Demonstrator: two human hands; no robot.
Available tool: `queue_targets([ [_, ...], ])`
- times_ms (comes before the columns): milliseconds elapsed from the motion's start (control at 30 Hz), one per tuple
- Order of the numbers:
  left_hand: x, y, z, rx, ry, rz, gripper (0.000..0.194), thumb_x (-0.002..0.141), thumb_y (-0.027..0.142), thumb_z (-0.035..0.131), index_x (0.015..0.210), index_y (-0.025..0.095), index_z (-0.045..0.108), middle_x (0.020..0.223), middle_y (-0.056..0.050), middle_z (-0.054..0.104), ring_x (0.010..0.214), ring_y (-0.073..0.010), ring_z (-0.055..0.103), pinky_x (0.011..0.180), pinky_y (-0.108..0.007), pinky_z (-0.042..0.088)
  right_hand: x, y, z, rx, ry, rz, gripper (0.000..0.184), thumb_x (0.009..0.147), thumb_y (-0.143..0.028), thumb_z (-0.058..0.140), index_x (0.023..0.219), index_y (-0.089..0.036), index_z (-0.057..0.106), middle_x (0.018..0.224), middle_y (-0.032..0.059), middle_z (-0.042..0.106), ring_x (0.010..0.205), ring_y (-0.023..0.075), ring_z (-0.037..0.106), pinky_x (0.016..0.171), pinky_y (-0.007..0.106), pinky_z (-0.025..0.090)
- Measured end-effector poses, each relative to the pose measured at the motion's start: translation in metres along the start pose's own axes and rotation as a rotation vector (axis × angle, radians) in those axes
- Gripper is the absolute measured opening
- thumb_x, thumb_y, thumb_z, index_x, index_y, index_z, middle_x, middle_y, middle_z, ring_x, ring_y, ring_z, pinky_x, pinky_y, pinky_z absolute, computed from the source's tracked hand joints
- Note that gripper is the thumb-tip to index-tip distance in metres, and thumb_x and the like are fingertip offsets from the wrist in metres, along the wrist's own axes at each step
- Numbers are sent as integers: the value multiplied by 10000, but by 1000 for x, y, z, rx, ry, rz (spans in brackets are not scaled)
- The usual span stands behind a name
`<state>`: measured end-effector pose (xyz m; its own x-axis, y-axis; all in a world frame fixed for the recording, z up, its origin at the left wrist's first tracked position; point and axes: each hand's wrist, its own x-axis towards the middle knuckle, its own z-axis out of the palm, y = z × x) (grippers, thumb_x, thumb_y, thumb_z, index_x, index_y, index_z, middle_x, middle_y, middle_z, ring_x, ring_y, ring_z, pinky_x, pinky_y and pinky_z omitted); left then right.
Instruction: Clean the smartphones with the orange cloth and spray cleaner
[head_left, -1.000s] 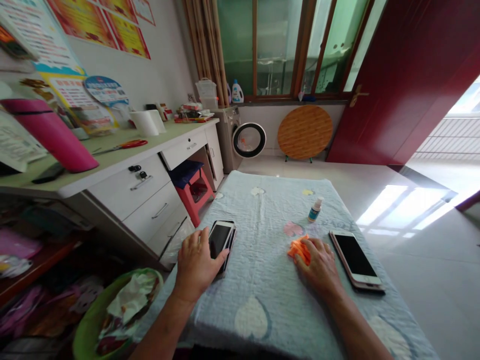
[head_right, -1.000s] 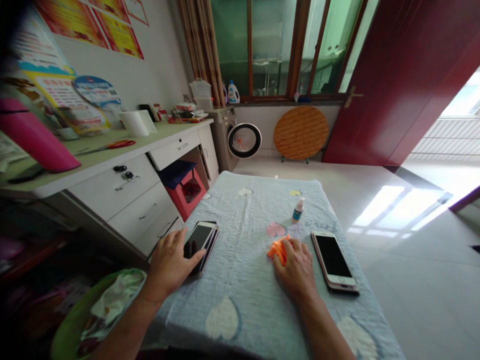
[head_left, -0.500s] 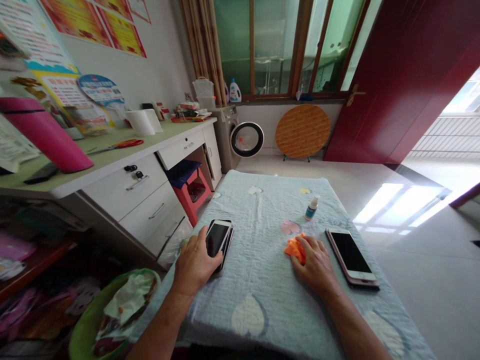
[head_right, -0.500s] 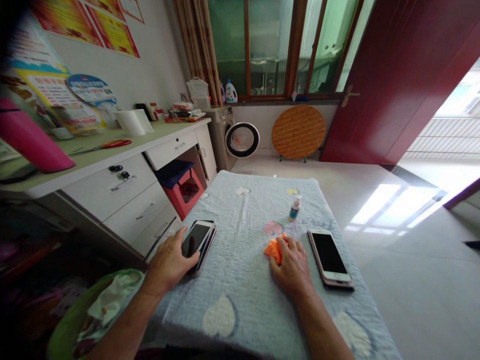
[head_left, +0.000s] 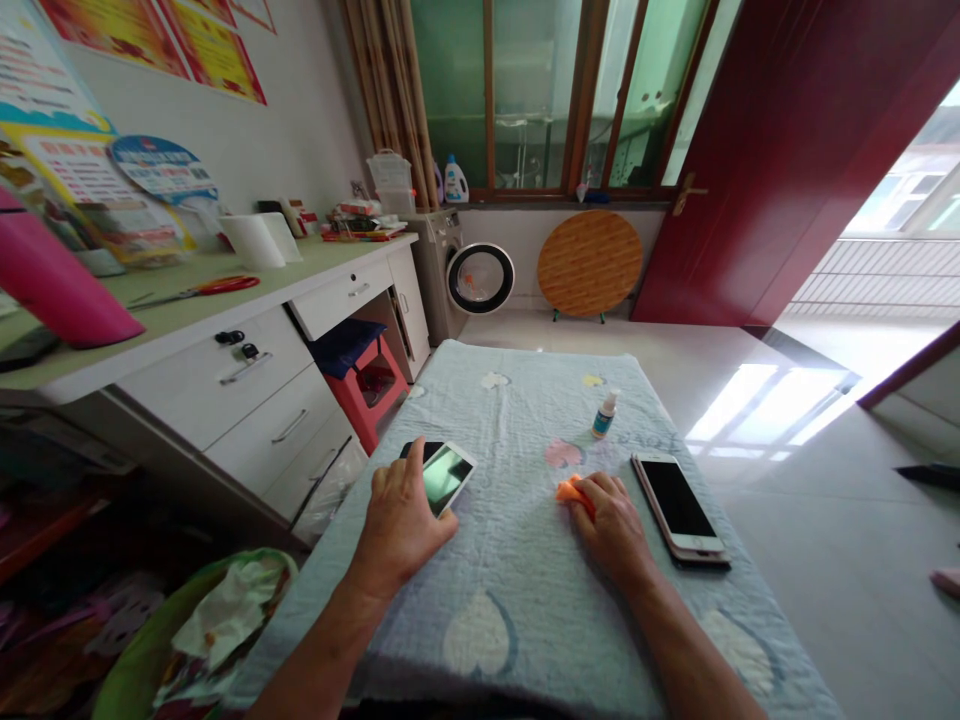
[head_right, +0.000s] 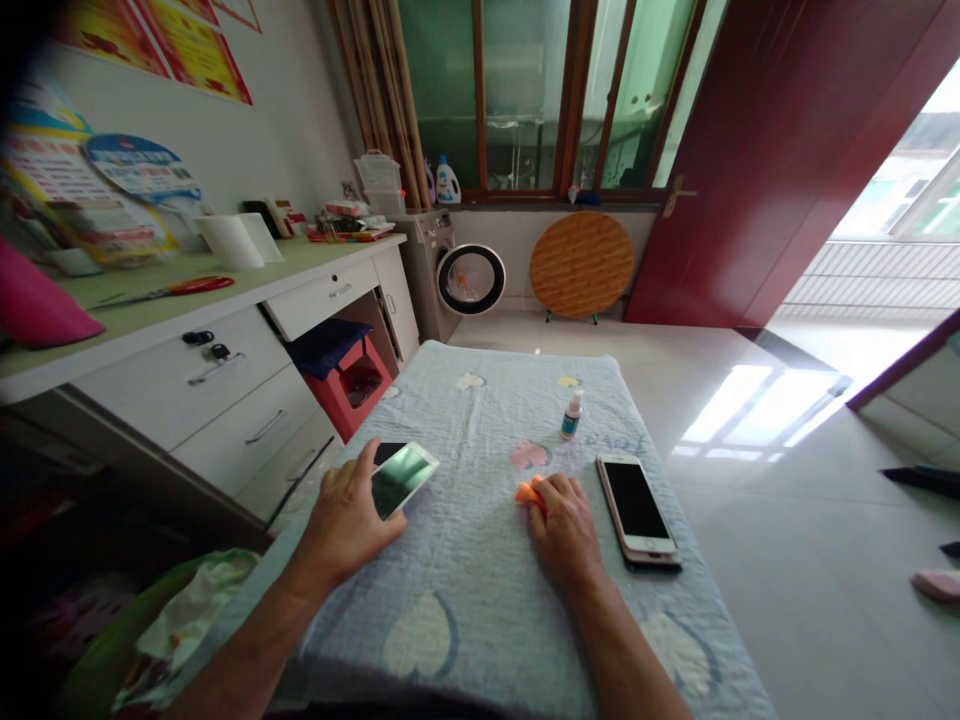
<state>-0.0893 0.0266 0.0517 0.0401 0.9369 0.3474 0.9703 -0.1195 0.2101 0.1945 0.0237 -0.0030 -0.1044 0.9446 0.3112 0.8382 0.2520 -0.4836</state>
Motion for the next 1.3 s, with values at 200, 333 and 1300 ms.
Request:
queue_targets([
  [200,-10,39,20,-422,-175,30,871,630,249,657,1412,129,293,1050,-100,576,973,-273,563,909,-424,461,1,-1,0,101,99,20,177,871,-202,484,924,-199,653,902,57,608,885,215,544,814,326,433],
  [333,-13,57,40,-530,-210,91,925,612,221,656,1436,116,250,1087,-110,553,1015,-271,535,958,-446,431,2,0,0,158,175,33,174,878,-221,485,914,-194,653,864,53,599,857,210,552,789,319,426],
  [1300,-3,55,49,-116,-227,196,592,850,85,439,1432,113,338,1124,-143,624,1041,-270,572,925,-411,444,1,-4,0,300,73,8,138,892,-237,510,881,-203,643,827,28,655,779,183,581,704,270,399],
])
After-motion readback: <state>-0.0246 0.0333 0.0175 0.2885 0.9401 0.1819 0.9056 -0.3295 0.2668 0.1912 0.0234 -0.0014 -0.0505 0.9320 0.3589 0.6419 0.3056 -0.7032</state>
